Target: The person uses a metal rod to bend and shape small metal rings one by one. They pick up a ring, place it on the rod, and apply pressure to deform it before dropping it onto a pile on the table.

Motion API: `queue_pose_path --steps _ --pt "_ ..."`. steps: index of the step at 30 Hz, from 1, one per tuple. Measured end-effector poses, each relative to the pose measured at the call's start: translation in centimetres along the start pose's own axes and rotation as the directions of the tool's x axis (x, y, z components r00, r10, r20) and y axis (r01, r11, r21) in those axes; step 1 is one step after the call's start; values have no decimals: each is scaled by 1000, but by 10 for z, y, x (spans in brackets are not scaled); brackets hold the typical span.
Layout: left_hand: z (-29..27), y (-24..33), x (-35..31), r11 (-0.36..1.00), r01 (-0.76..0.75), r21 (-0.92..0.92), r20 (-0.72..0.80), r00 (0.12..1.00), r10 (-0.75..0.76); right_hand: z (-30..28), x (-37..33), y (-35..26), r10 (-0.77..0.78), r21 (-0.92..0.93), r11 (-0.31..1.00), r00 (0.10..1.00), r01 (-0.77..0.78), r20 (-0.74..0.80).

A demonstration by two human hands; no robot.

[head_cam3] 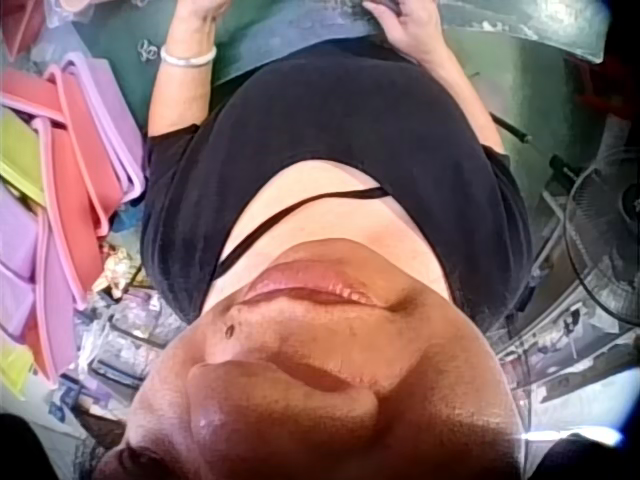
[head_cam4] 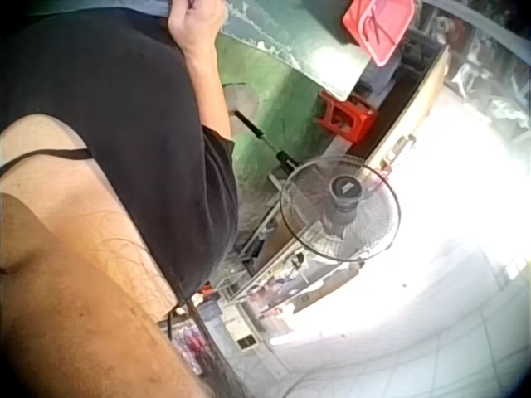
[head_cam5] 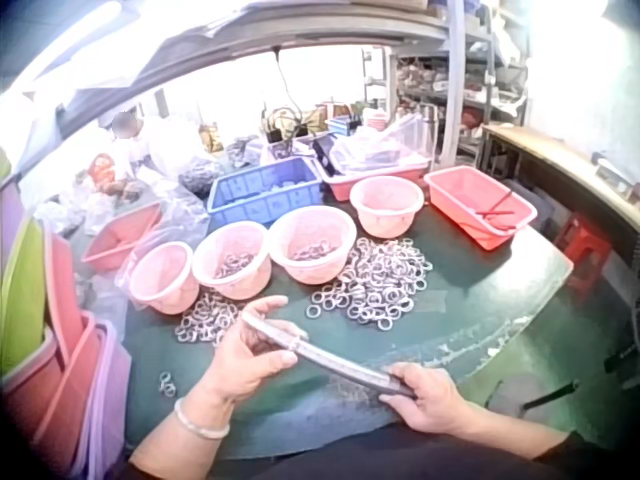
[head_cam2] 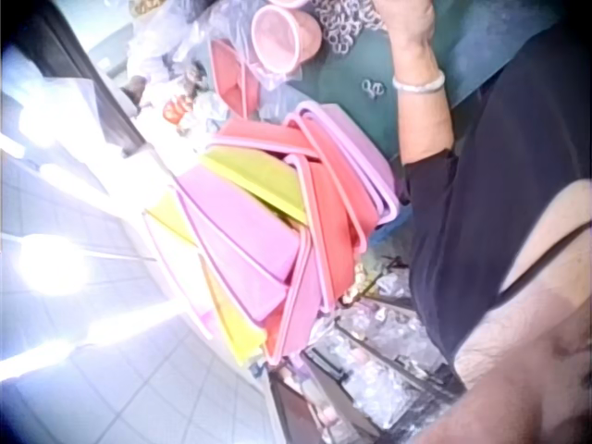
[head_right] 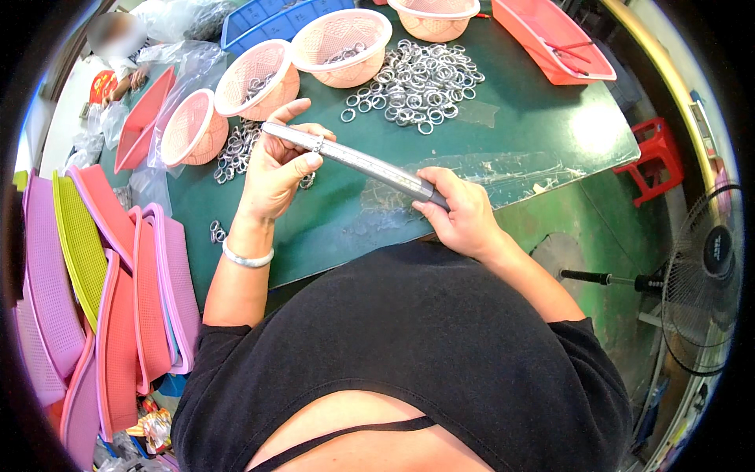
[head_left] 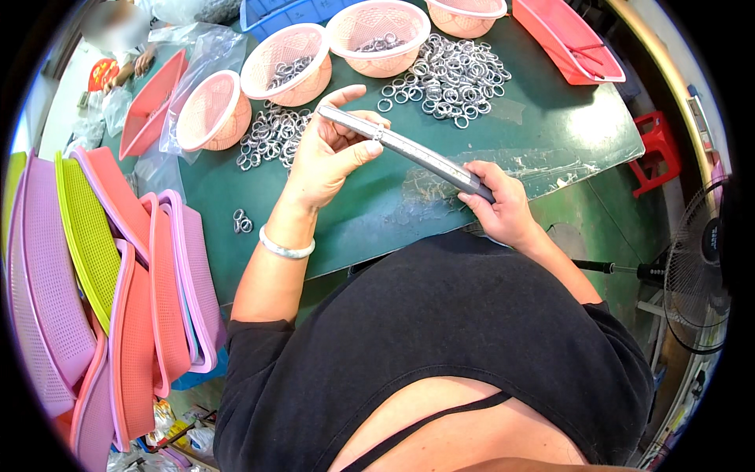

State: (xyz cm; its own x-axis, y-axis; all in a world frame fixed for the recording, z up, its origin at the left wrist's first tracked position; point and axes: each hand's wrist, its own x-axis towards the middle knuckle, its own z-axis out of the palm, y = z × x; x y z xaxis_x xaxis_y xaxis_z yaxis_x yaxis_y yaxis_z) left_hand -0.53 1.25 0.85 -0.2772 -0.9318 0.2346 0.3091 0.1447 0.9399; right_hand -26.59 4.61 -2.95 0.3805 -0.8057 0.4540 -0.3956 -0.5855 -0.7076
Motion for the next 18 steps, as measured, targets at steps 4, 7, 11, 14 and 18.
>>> queue_pose_path --steps 4,7,11,14,18 --pt "1 1 -2 1000 -4 -2 -1 1000 4 0 0 -1 0 15 1000 1000 0 2" --pt "2 3 -5 1000 -5 5 -13 1000 5 1 0 -2 -12 11 1000 1000 12 0" --pt "3 6 -10 1000 -1 -2 -30 1000 1 2 0 -2 -49 -8 999 999 49 4" --pt "3 8 -16 1000 -13 -27 -56 998 11 4 0 -4 -69 -7 998 998 69 0" --pt "13 9 -26 986 -40 -159 -147 989 17 7 4 -12 -63 31 998 998 63 11"
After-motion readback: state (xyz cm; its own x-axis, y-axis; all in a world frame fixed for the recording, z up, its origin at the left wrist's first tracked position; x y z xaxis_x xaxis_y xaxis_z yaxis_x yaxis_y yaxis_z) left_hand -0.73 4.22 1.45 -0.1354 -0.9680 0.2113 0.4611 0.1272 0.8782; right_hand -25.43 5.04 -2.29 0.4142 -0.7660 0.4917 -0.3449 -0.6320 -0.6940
